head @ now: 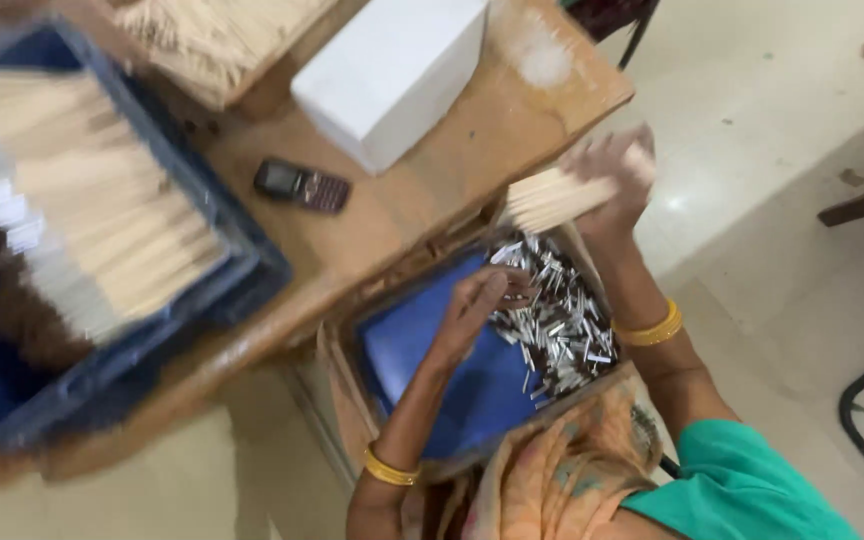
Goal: Sorting wooden sticks and inserting them into metal ferrules, then bundling them.
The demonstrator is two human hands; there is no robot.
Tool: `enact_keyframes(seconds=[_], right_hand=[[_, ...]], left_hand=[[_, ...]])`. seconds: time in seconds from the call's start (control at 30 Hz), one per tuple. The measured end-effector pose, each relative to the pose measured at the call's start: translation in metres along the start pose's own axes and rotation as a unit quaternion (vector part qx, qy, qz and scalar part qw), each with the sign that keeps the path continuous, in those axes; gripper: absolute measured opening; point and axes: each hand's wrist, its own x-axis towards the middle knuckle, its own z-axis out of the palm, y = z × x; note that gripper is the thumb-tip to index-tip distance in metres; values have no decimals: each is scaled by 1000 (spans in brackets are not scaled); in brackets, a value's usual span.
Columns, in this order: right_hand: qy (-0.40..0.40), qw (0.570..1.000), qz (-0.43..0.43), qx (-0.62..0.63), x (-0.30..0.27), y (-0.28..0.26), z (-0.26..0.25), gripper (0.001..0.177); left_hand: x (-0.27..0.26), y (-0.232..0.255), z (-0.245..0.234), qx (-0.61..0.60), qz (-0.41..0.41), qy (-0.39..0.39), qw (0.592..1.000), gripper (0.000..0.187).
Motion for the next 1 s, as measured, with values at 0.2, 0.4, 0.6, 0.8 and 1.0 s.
enact_keyframes(seconds=[0.2, 0.4, 0.6, 0.8, 1.0], right_hand=[[-403, 885, -98, -209, -109, 32, 21, 25], [-660, 696, -103, -263, -183, 31, 20, 32], [-748, 515, 8, -418, -219, 28, -58, 34], [-691, 459, 144, -539, -170, -1, -79, 25], [-544, 512, 82, -660, -176, 52, -61, 27]], left_hand=[[-90, -27, 12, -394, -130, -51, 909, 69], [-144, -95, -15, -347, -106, 65, 930, 46], [-179, -150, -51, -257, -153, 306, 904, 28], [-201, -137, -26, -162, -243, 221, 930, 36], [-196, -146, -26, -146, -248, 179, 941, 39]])
